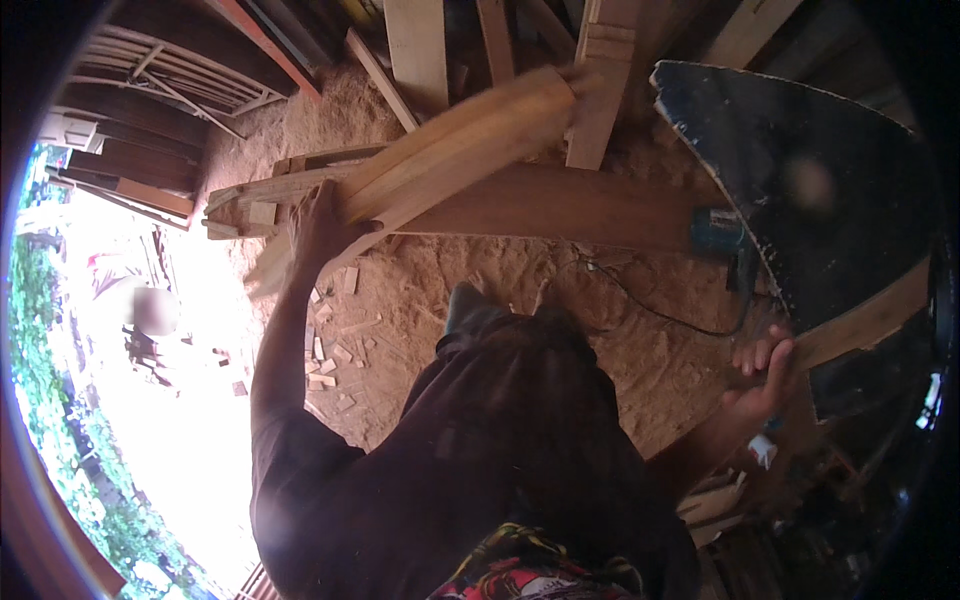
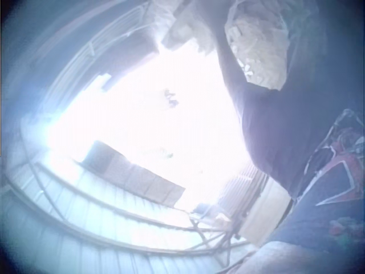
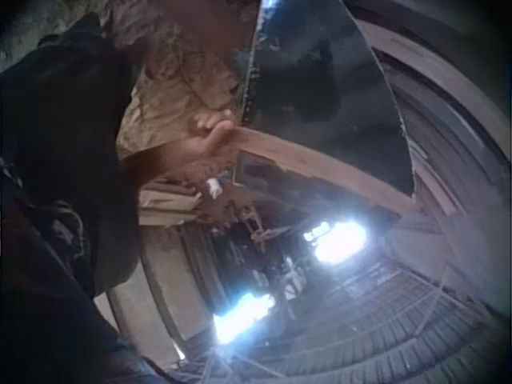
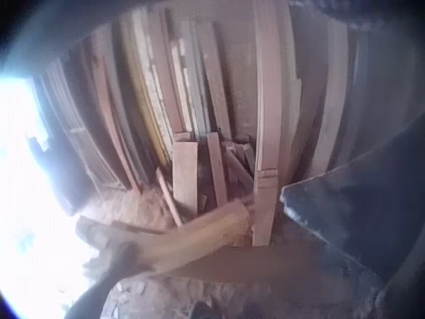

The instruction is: The person uses a handheld circular saw to cut wooden planks on a workbench. They repeatedly position the planks, cut them, and then move the cut pieces aside.

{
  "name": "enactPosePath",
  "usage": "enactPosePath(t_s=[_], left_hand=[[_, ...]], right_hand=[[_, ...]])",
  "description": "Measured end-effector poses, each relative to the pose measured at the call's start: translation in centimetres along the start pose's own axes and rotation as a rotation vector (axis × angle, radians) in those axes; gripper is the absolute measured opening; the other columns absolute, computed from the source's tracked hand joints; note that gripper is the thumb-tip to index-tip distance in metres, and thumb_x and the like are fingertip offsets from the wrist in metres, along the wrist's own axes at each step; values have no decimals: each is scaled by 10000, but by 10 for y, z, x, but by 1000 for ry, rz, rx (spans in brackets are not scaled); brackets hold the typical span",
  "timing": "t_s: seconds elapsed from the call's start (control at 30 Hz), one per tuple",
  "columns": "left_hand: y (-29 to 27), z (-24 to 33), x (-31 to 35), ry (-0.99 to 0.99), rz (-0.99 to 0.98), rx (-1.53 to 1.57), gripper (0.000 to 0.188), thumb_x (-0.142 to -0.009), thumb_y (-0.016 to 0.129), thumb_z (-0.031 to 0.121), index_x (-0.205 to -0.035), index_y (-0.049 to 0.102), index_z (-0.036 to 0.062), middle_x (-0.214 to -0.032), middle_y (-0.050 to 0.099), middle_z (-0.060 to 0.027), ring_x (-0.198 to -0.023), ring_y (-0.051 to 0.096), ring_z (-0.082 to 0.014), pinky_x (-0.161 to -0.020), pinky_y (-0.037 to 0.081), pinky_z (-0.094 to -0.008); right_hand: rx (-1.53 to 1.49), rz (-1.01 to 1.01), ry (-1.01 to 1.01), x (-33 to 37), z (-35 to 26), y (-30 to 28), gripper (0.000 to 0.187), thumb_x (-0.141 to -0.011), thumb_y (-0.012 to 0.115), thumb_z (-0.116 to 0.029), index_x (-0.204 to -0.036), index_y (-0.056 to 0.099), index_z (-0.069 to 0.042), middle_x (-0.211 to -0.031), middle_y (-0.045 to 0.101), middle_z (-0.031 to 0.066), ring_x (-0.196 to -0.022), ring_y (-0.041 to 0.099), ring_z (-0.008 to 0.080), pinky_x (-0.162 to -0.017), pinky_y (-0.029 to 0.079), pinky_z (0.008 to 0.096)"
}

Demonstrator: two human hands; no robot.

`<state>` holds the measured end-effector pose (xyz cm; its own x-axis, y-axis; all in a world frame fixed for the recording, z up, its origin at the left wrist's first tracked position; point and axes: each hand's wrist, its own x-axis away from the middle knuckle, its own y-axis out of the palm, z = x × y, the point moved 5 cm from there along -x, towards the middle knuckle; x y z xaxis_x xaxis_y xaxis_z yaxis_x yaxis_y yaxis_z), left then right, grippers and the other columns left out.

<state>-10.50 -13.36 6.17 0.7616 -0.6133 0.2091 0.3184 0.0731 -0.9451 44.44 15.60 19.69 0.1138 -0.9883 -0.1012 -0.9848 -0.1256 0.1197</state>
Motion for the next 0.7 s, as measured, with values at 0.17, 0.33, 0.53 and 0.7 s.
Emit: enactPosePath(t_s=[0.17, 0.33, 0.53, 0.7], left_hand=[[23, 44, 46, -184, 64, -102, 885, -734, 872, 565, -1347, 483, 60, -1267, 655, -296, -1204, 625, -479, -973, 482, -582], [30, 101, 67, -230, 56, -43, 942, -827, 788, 596, -1326, 421, -113, -1184, 674, -342, -1107, 665, -520, -949, 513, -563], [70, 117, 57, -319, 171, 87, 958, -786, 785, 648, -1276, 424, -92, -1189, 673, -348, -1147, 661, -510, -987, 497, -563], [78, 151, 53, -303, 170, 198, 986, -826, 756, 646, -1324, 368, -113, -1154, 710, -323, -1140, 686, -481, -1016, 497, -552]], right_hand=[[26, 67, -9, -36, 11, -29, 324, -1036, 659, -271, -1184, 692, 16, -742, 468, -21, -631, 422, 87, -591, 391, 292], [54, 2, -19, -71, 26, -25, 348, -1001, 679, -254, -1194, 675, 35, -775, 485, -2, -646, 423, 107, -634, 408, 308], [-83, -279, 28, -85, 67, 20, 256, -1013, 656, -131, -1208, 644, 34, -798, 521, 18, -665, 456, 116, -625, 411, 298], [18, -404, 175, -55, 98, 59, 164, -983, 735, -80, -1108, 658, -7, -886, 650, 40, -710, 558, 95, -631, 459, 267]])
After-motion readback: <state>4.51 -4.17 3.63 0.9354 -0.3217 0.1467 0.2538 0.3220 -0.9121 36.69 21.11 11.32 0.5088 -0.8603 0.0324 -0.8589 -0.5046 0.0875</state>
